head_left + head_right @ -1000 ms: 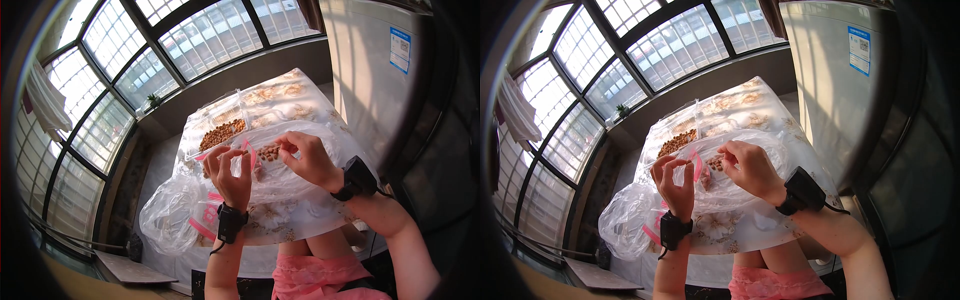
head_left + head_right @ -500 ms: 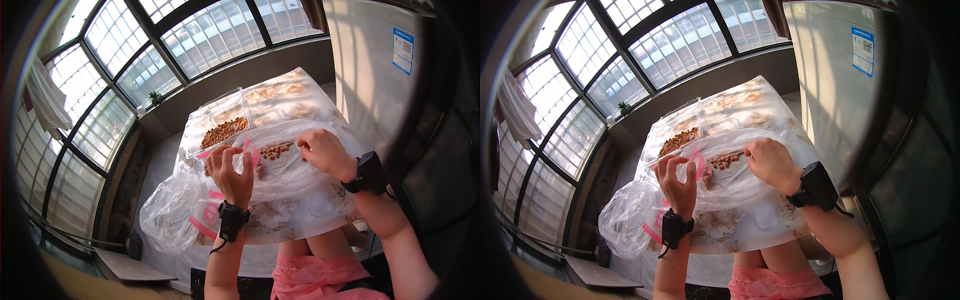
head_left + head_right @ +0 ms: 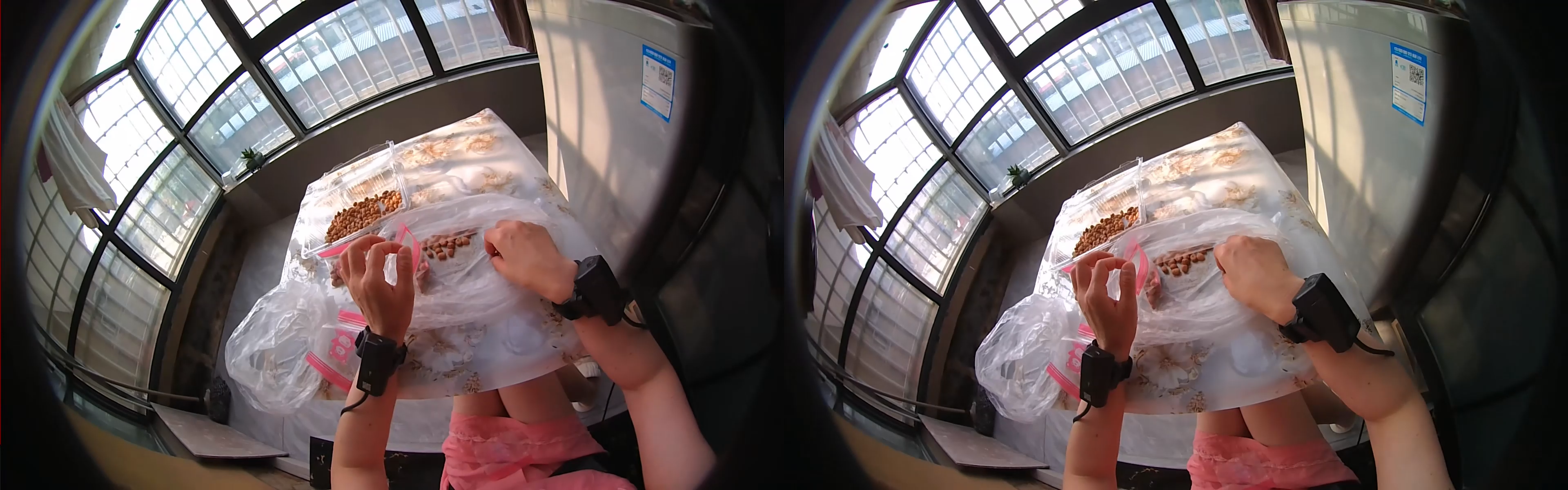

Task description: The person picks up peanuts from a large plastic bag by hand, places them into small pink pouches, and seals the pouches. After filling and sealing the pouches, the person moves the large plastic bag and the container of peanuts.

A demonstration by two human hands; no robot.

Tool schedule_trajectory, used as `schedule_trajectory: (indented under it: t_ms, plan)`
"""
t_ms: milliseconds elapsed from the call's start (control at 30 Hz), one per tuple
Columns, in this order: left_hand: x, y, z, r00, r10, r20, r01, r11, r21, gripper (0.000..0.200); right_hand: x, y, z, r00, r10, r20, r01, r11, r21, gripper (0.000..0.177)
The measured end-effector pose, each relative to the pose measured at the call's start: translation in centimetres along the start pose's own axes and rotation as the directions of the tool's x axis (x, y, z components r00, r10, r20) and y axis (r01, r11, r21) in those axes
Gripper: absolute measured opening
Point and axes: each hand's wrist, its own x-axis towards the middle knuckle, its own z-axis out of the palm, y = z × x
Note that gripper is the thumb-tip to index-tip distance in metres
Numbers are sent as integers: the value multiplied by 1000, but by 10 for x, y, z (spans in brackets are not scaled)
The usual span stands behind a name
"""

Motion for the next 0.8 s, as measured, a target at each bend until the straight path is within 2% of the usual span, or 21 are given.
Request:
schedule_trajectory:
  t_ms: [233, 300, 333, 400, 433, 500, 533, 667, 700, 733, 800]
  plan:
    - [-2, -2, 3, 1000, -4, -9, 3, 999, -34, 16, 0, -10, -8, 1000, 0, -18, 1, 1000, 24, 9]
    - [-1, 0, 3, 999, 40, -30, -40, 999, -16, 12, 3, -14, -7, 986, -54, -159, 78, 985, 153, 6]
    - [-1, 0, 2, 999, 37, -36, -38, 999, -11, 12, 4, -17, -9, 985, -62, -158, 86, 985, 152, 6]
    - [-1, 2, 3, 999, 24, -44, -26, 999, -34, 11, 7, -26, -16, 967, -74, -244, 163, 914, 372, 9]
    - [-1, 2, 4, 998, 28, -54, -30, 999, -35, 12, 8, -29, -16, 966, -85, -246, 173, 915, 365, 9]
    - [-2, -2, 7, 997, 13, -76, -17, 999, -50, 10, 9, -36, -15, 949, -55, -311, 222, 816, 534, 10]
    - [-3, -5, 9, 996, -4, -84, -1, 998, -65, 11, 10, -40, -17, 947, -67, -313, 233, 816, 529, 10]
    - [-5, -3, 8, 998, 10, -63, -15, 996, -88, 26, 11, -64, -34, 954, -77, -289, 229, 811, 538, 11]
    - [-6, -6, 10, 999, 28, -41, -31, 997, -77, 49, 12, -70, -36, 958, -69, -278, 216, 809, 546, 12]
    - [-8, -6, 10, 999, 17, -51, -21, 997, -75, 49, 15, -75, -38, 959, -81, -271, 221, 811, 542, 12]
    - [-9, -2, 10, 1000, 1, -1, -1, 996, -92, 71, 21, -83, -41, 968, -55, -245, 186, 812, 553, 12]
